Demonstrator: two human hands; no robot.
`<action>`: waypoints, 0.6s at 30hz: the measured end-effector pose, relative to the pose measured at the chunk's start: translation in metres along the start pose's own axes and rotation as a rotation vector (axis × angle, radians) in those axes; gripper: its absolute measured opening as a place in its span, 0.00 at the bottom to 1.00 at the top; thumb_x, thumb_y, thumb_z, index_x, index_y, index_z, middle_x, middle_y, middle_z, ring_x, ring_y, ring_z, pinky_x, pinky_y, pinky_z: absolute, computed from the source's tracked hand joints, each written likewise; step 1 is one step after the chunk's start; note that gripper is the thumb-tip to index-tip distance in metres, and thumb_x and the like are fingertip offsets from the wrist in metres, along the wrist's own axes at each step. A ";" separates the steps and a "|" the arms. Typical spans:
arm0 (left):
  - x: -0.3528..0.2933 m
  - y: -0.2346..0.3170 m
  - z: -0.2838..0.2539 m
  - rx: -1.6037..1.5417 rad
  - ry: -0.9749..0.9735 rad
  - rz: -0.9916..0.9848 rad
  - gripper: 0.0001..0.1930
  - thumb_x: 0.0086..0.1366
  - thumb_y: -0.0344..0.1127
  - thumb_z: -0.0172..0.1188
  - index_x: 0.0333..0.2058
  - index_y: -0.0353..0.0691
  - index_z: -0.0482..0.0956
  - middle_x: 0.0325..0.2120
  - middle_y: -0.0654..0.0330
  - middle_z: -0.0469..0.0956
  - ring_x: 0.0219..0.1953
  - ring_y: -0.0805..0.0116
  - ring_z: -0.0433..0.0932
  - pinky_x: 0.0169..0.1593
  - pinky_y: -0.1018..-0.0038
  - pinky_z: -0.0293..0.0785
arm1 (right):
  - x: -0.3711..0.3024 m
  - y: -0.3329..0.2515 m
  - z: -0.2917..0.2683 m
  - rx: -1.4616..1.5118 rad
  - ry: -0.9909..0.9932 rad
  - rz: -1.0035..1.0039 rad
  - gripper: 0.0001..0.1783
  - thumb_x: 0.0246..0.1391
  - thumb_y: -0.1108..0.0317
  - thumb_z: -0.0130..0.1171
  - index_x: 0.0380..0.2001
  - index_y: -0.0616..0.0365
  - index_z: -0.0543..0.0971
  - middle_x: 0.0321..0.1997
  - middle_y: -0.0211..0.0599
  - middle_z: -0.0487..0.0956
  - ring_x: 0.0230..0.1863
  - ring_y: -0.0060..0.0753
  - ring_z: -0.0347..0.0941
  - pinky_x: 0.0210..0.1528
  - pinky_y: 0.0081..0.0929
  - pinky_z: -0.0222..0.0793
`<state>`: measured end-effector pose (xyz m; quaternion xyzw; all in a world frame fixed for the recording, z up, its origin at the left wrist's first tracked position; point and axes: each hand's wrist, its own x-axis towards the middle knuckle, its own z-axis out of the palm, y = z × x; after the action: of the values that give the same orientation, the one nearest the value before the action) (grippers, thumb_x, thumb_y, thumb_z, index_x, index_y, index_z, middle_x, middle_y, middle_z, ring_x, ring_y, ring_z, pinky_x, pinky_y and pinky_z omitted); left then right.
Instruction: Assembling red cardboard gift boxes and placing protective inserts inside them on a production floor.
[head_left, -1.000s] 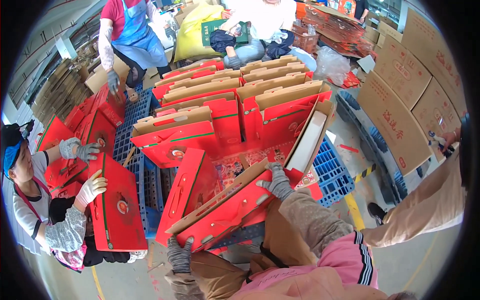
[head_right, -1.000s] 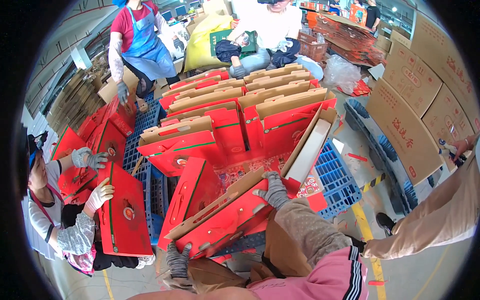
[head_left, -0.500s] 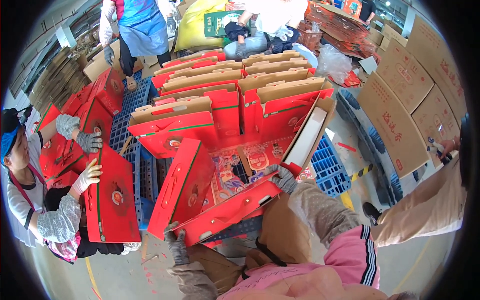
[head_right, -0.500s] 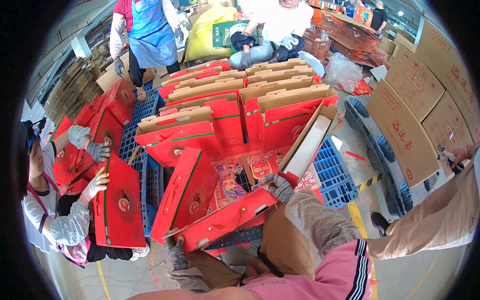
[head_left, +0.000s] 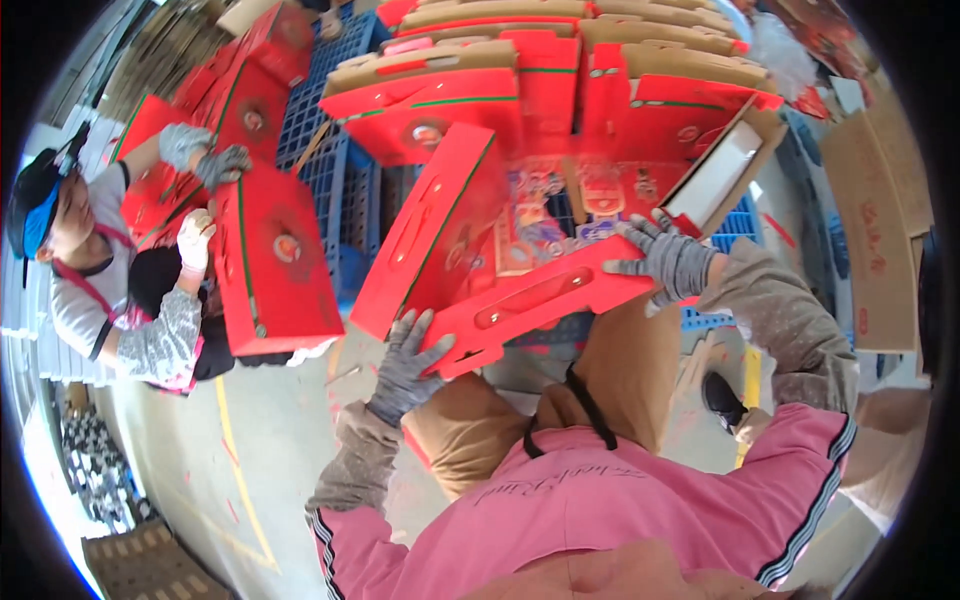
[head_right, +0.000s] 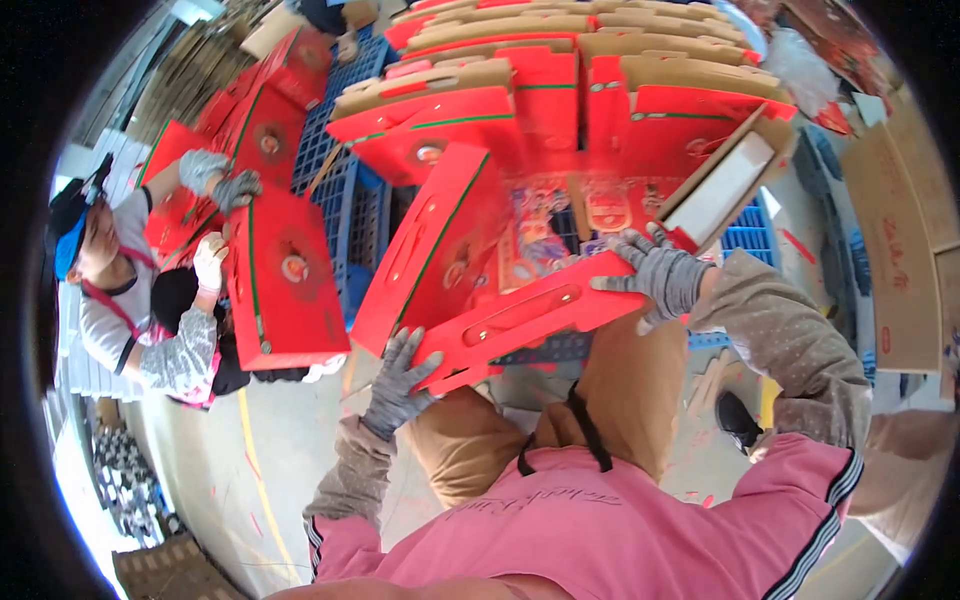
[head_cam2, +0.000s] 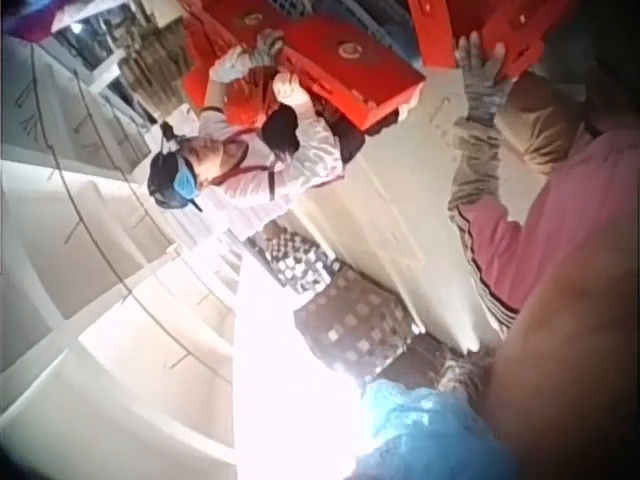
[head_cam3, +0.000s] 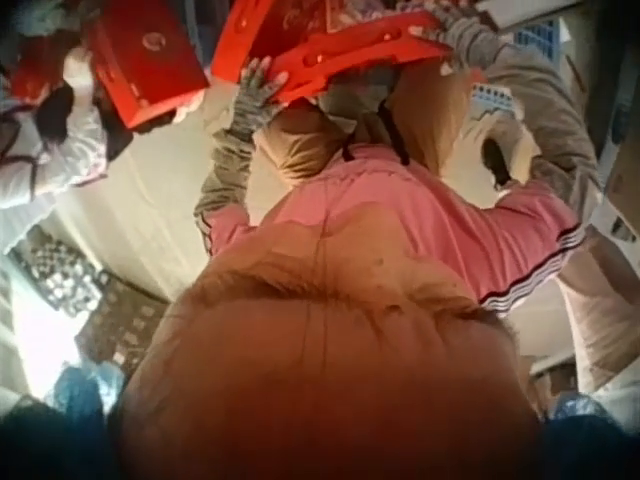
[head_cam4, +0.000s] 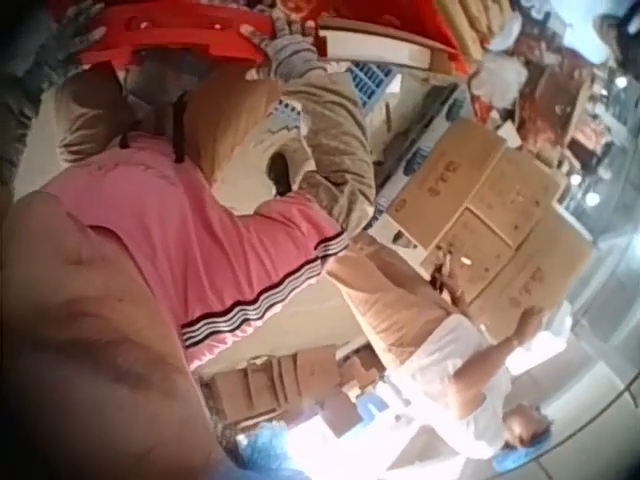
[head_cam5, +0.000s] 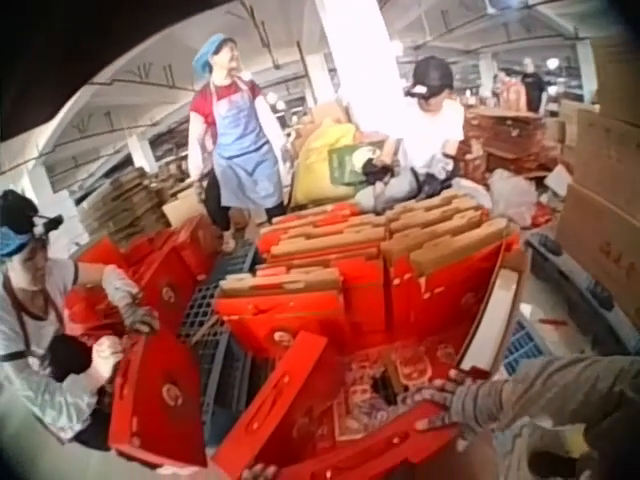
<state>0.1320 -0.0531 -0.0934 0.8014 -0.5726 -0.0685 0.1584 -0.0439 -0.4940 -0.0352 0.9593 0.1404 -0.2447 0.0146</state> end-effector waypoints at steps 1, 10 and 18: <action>0.005 0.014 -0.006 0.084 -0.075 -0.015 0.35 0.48 0.55 0.63 0.57 0.63 0.67 0.62 0.43 0.51 0.63 0.41 0.51 0.64 0.48 0.46 | 0.005 -0.006 0.005 -0.022 0.035 -0.012 0.57 0.28 0.29 0.62 0.65 0.24 0.51 0.69 0.58 0.42 0.68 0.67 0.37 0.63 0.67 0.28; 0.056 0.022 -0.009 0.247 -0.227 -0.137 0.43 0.52 0.62 0.57 0.63 0.53 0.55 0.61 0.42 0.54 0.60 0.41 0.56 0.61 0.52 0.54 | 0.061 -0.008 0.008 0.134 0.048 0.006 0.49 0.36 0.25 0.51 0.63 0.27 0.57 0.69 0.57 0.44 0.68 0.69 0.39 0.63 0.68 0.28; 0.090 0.011 -0.028 -0.109 -0.334 -0.134 0.37 0.58 0.58 0.54 0.62 0.48 0.57 0.56 0.45 0.65 0.56 0.49 0.65 0.58 0.60 0.62 | 0.080 0.010 -0.010 0.071 0.133 -0.068 0.35 0.48 0.41 0.55 0.56 0.47 0.69 0.58 0.52 0.67 0.52 0.55 0.69 0.54 0.44 0.65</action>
<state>0.1607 -0.1356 -0.0574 0.8054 -0.5318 -0.2419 0.0997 0.0310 -0.4813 -0.0646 0.9680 0.1649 -0.1856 -0.0372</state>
